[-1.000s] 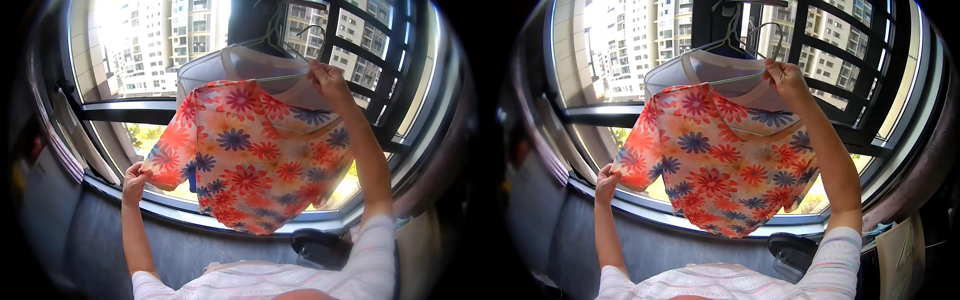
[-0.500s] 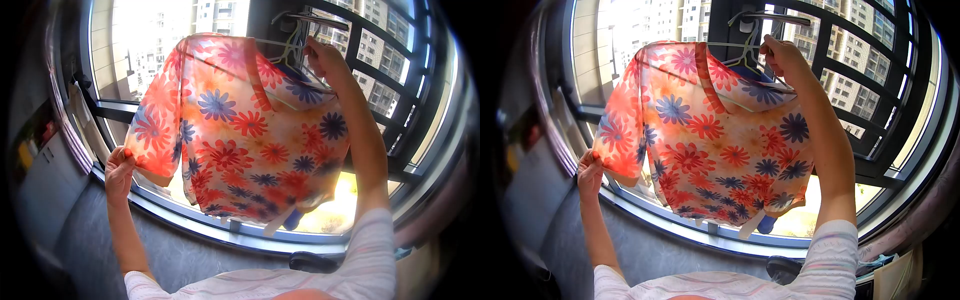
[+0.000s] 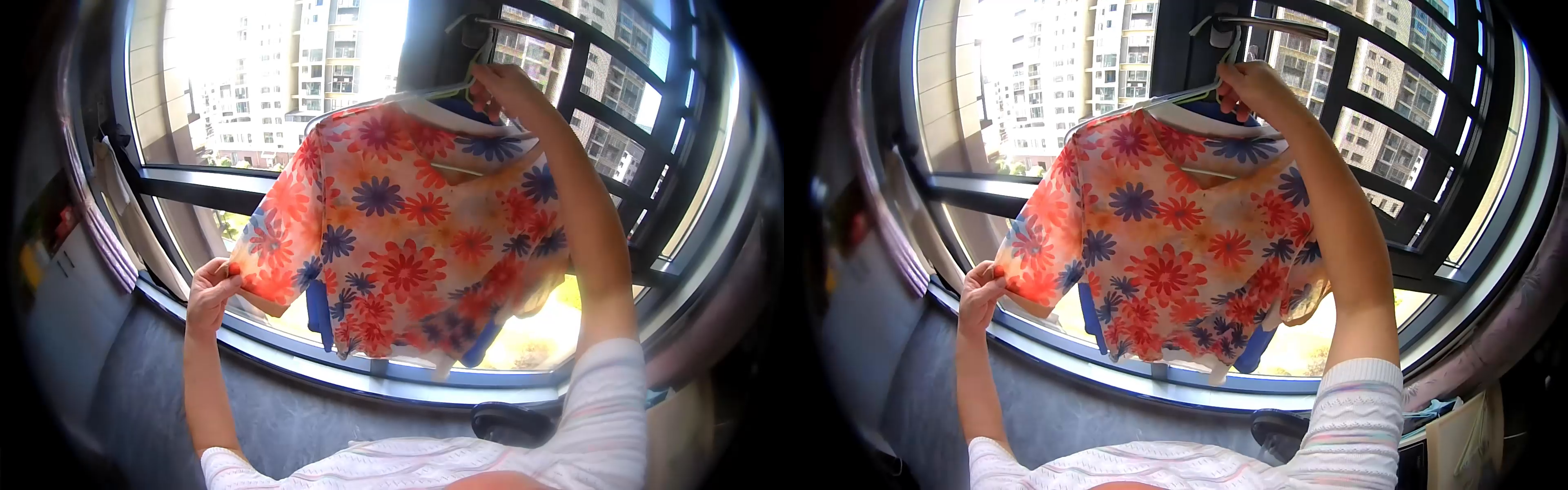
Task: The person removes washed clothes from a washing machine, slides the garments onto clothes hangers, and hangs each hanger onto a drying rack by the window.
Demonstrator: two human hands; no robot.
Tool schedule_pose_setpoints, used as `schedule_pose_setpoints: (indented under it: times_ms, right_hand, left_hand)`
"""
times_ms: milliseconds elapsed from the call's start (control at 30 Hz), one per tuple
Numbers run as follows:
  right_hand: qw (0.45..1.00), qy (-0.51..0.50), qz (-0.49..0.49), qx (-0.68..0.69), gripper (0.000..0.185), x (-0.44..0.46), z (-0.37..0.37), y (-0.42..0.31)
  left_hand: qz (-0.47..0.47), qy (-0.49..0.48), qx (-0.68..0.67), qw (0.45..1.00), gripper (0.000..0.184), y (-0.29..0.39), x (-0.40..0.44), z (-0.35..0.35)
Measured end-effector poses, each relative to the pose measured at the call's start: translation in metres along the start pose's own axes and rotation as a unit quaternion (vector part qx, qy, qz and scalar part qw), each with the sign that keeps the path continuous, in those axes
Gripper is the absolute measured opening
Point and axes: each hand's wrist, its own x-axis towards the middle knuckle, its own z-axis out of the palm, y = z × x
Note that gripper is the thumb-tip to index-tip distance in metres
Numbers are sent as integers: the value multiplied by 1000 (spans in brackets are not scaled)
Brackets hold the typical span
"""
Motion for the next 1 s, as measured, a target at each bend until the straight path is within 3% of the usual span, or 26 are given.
schedule_pose_setpoints:
  times_ms: [200,333,400,467,500,533,567,633,667,700,733,767,833,933,1000]
  right_hand:
    - [997,-22,44,-61,48,-6,-4,-2]
    - [997,15,-22,-68,43,-12,-3,19]
    - [988,80,-109,-76,36,-14,-3,40]
    - [938,225,-234,-121,22,-36,1,43]
    - [915,256,-200,-239,25,-50,-13,63]
    - [895,288,-254,-228,27,-69,-10,70]
    - [916,282,-228,-174,24,-102,-1,64]
    - [978,200,-44,33,23,-164,17,103]
    - [990,103,72,68,23,-199,21,126]
    - [994,76,75,-11,21,-223,35,145]
    - [969,-40,243,-5,22,-246,42,165]
    - [960,-69,270,28,20,-269,58,209]
    - [965,-35,258,15,25,-297,87,244]
    - [963,-13,270,-7,31,-309,113,298]
    - [942,-16,327,77,29,-297,111,257]
  left_hand:
    - [-2,-15,-8,1000,19,-19,4,3]
    - [10,7,-13,1000,22,-31,11,-9]
    - [6,50,10,999,27,-31,18,-6]
    - [0,83,43,996,32,-38,23,-19]
    - [-3,84,55,995,31,-42,25,-24]
    - [-6,83,67,994,30,-47,28,-28]
    - [-21,110,90,990,28,-52,27,-29]
    - [-84,99,106,986,28,-72,22,-31]
    - [-112,95,114,983,27,-84,18,-33]
    - [-154,77,133,976,27,-98,15,-29]
    - [-206,58,178,961,26,-112,14,-21]
    - [-231,26,192,954,26,-126,13,-13]
    - [-262,-21,241,934,41,-157,19,6]
    - [-208,-58,232,948,55,-208,42,31]
    - [-198,-54,310,928,39,-211,46,57]
